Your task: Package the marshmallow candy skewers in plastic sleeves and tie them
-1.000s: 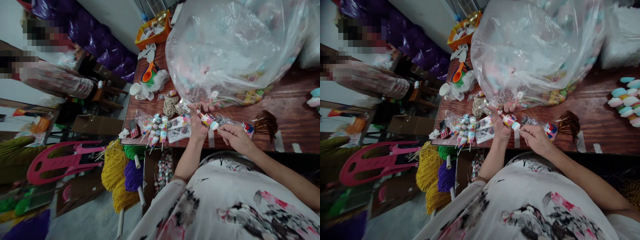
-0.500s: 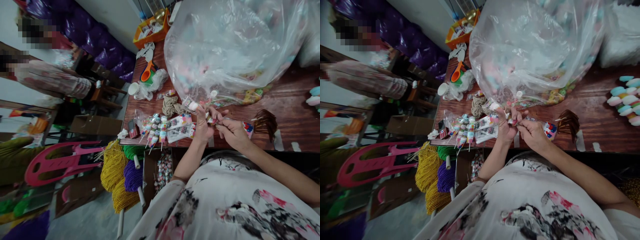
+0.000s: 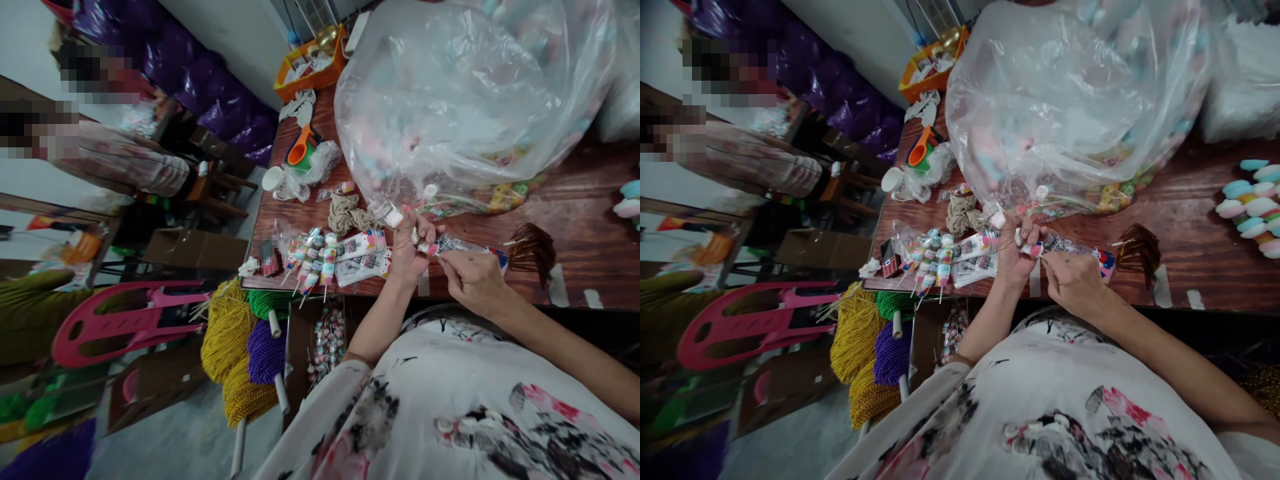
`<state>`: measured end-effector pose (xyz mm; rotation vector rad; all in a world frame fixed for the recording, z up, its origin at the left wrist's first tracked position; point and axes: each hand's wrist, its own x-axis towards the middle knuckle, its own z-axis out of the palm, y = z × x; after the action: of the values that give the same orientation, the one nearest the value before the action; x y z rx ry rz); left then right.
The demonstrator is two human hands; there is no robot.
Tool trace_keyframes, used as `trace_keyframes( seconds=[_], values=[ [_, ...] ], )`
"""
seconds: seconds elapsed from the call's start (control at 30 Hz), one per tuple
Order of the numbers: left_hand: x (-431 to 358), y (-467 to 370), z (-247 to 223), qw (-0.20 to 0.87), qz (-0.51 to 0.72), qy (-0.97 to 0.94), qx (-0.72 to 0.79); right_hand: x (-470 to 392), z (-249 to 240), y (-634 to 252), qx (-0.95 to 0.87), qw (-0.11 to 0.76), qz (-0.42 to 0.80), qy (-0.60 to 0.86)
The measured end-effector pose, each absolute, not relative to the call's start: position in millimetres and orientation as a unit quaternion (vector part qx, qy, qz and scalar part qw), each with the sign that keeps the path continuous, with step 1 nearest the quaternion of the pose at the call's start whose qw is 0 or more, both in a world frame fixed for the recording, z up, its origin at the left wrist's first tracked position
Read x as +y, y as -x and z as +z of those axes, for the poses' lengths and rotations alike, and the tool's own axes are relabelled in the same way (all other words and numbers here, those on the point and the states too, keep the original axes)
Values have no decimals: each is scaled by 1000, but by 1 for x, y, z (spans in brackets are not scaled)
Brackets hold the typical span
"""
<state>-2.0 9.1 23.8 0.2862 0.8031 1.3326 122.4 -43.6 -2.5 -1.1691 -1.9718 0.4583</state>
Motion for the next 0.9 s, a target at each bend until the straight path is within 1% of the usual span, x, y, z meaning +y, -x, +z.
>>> trace_keyframes(
  seconds=[0.07, 0.17, 0.23, 0.37, 0.43, 0.47, 0.53, 0.63, 0.7, 0.8, 0.9],
  values=[
    [6, -1, 20, 712, 598, -143, 340, -39, -1, -119, -770, 398, 174, 467],
    [7, 0, 19, 713, 607, -144, 320, -34, 1, -119, -706, 462, 235, 483],
    [11, 4, 21, 704, 621, -121, 322, -33, -1, -123, -686, 484, 247, 484],
    [15, 8, 24, 688, 634, -87, 343, -37, -8, -135, -744, 441, 170, 471],
    [13, 7, 25, 703, 614, -94, 347, -38, -8, -138, -733, 429, 184, 495],
    [13, 6, 25, 713, 599, -100, 350, -38, -7, -139, -714, 429, 222, 507],
    [13, 6, 25, 728, 576, -110, 355, -38, -5, -139, -657, 428, 352, 511],
    [15, 12, 26, 735, 571, -111, 347, -38, -5, -138, -533, 414, 571, 467],
    [16, 16, 26, 735, 572, -117, 344, -39, -7, -137, -451, 409, 660, 440],
    [12, 15, 22, 736, 551, -141, 367, -43, -9, -129, -390, 412, 706, 424],
    [3, 7, 18, 758, 503, -170, 379, -44, -6, -117, -409, 434, 670, 442]
  ],
)
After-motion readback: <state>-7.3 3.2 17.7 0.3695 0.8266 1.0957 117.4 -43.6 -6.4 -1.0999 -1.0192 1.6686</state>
